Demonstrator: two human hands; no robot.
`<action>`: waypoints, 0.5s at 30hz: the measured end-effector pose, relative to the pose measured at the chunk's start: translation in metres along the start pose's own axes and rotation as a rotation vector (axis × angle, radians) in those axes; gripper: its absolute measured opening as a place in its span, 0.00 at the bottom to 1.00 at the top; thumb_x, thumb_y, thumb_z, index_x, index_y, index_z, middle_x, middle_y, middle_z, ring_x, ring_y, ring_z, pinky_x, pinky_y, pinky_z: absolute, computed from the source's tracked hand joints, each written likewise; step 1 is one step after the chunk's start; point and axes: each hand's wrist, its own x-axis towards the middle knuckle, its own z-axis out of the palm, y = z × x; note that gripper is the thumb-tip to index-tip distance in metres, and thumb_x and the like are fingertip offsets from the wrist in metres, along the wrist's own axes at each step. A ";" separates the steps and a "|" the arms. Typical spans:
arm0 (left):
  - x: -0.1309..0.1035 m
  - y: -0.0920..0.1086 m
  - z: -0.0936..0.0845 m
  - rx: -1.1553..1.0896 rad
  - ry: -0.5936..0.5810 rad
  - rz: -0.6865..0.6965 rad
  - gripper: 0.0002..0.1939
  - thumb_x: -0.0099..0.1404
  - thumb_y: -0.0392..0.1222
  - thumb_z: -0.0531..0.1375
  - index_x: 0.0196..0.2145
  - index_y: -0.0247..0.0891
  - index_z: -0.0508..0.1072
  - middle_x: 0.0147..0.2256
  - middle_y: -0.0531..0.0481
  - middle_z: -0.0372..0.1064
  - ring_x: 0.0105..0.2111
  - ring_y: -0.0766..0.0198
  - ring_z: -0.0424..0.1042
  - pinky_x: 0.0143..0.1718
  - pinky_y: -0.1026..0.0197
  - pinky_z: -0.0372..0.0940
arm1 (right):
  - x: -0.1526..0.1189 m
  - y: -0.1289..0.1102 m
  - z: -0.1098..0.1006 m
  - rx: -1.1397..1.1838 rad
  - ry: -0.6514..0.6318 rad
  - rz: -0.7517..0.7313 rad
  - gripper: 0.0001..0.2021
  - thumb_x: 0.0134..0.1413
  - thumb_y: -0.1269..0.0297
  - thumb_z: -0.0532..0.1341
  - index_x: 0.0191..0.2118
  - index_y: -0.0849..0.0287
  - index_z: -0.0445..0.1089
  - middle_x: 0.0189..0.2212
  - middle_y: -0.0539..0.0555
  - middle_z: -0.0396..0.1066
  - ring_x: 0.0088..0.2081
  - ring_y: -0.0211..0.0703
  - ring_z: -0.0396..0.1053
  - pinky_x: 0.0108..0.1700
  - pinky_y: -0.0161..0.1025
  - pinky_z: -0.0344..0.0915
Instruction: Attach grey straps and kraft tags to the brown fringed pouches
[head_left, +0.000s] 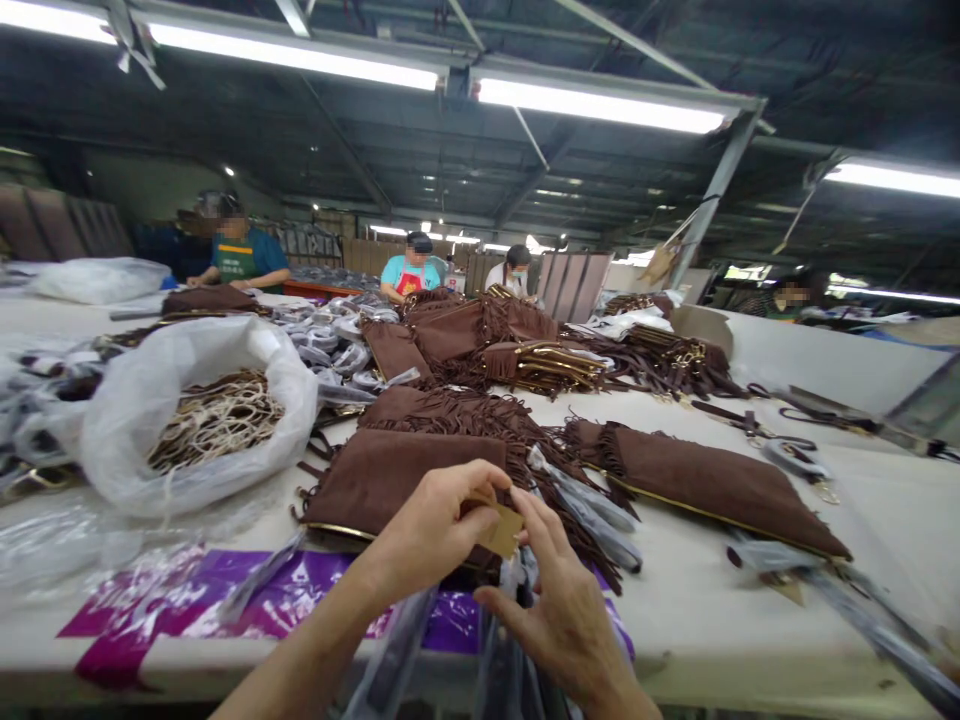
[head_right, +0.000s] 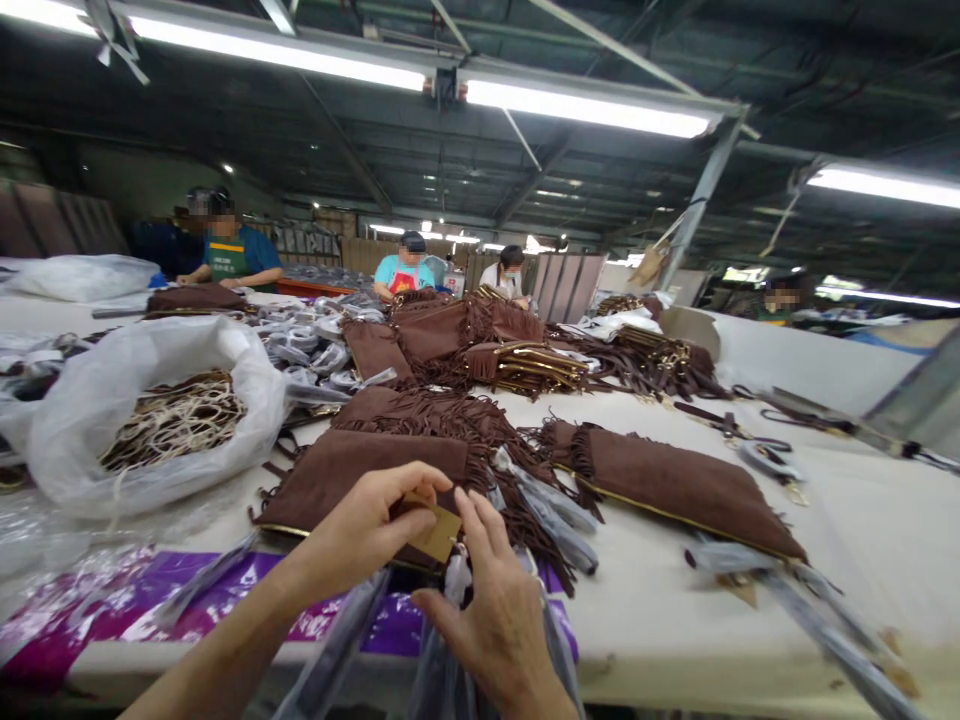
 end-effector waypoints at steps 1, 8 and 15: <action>0.001 0.007 -0.005 -0.098 0.014 -0.019 0.12 0.58 0.31 0.58 0.40 0.37 0.74 0.31 0.55 0.70 0.28 0.69 0.68 0.31 0.68 0.63 | -0.001 0.000 0.004 -0.048 -0.032 -0.011 0.38 0.46 0.68 0.64 0.65 0.52 0.55 0.64 0.60 0.58 0.53 0.56 0.70 0.43 0.46 0.75; -0.010 -0.010 -0.036 -0.356 0.039 -0.089 0.18 0.63 0.41 0.60 0.50 0.39 0.68 0.39 0.50 0.71 0.36 0.64 0.73 0.36 0.62 0.69 | 0.002 0.011 0.006 0.097 -0.183 -0.093 0.30 0.56 0.74 0.51 0.64 0.54 0.59 0.57 0.57 0.70 0.58 0.46 0.67 0.59 0.44 0.66; -0.035 -0.087 -0.047 0.699 -0.257 0.033 0.24 0.66 0.39 0.60 0.59 0.47 0.66 0.63 0.44 0.60 0.64 0.46 0.56 0.63 0.38 0.47 | 0.031 0.059 -0.045 0.015 -0.483 -0.176 0.17 0.58 0.56 0.60 0.52 0.45 0.75 0.49 0.52 0.78 0.49 0.50 0.75 0.52 0.38 0.72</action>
